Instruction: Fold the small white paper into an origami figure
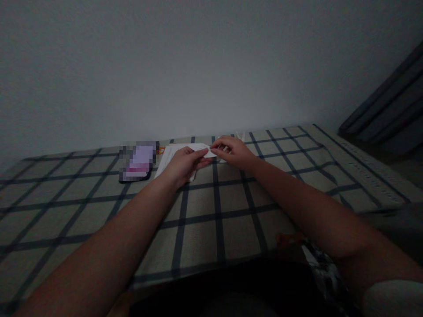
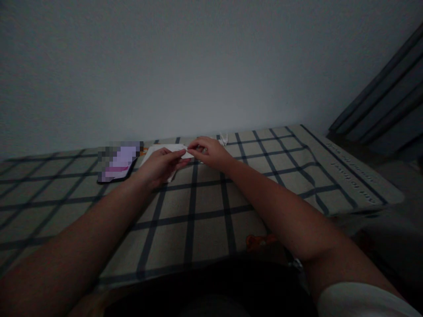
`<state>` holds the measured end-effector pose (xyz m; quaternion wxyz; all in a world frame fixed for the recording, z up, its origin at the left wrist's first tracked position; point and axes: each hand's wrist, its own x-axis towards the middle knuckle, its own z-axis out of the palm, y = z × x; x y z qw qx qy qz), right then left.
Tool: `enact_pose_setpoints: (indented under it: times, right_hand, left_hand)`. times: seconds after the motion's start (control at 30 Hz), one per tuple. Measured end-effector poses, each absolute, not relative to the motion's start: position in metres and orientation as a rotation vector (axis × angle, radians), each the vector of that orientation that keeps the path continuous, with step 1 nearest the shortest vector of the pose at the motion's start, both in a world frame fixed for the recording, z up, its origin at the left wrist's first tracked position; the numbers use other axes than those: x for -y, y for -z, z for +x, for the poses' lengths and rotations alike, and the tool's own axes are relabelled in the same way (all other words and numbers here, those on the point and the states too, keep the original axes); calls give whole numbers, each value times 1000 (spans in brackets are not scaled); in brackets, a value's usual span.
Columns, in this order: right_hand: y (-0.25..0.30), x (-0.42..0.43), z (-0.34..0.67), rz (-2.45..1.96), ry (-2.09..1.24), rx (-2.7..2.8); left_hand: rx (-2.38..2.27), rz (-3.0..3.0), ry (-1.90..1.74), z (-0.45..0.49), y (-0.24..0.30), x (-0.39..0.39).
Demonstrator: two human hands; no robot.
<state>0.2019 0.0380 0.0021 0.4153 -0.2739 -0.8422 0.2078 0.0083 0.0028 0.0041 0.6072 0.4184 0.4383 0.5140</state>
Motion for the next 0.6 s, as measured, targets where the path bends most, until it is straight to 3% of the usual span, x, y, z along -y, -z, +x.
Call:
enact_pose_setpoints:
  times: [0.6]
  right_hand:
    - [8,-46,202,-496,-292,2258]
  left_hand:
    - [-1032,889,-1177,14,-11,2]
